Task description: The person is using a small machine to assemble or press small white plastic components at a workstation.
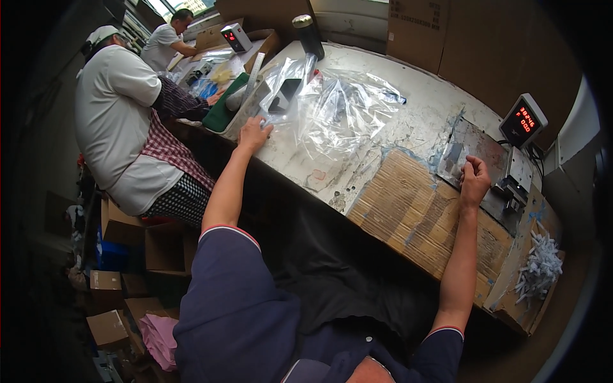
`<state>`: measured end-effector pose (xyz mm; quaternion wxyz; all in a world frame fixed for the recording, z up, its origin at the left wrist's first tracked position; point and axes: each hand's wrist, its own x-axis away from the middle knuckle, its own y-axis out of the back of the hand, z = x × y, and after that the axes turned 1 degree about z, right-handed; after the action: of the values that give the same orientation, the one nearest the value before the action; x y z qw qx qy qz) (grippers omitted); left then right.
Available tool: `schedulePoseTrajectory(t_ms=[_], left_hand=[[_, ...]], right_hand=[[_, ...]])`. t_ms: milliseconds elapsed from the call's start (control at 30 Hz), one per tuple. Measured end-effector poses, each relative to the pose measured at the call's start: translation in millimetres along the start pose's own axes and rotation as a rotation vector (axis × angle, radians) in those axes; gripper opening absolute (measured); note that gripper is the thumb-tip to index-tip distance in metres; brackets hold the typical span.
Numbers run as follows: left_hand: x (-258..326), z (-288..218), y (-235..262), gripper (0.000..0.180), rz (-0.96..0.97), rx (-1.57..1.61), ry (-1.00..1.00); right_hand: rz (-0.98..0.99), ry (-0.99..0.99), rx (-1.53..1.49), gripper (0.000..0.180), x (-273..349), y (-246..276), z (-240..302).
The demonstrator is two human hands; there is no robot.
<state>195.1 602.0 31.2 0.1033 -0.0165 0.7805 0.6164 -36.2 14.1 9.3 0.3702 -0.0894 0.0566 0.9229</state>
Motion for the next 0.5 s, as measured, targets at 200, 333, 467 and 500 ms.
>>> schedulePoseTrajectory(t_ms=[200, 333, 467, 500], left_hand=[[-2, 3, 1, 0.038, -0.008, -0.108, -0.033], [-9, -10, 2, 0.033, 0.087, -0.197, -0.009], [-6, 4, 9, 0.032, 0.073, -0.205, -0.04], [-3, 6, 9, 0.032, 0.044, -0.202, -0.043]], right_hand=[[0.009, 0.011, -0.015, 0.014, 1, -3, 0], [0.001, 0.031, -0.017, 0.015, -1, 0, -3], [0.009, -0.013, -0.034, 0.015, 2, -5, 5], [0.011, -0.008, -0.029, 0.015, 2, -6, 5]])
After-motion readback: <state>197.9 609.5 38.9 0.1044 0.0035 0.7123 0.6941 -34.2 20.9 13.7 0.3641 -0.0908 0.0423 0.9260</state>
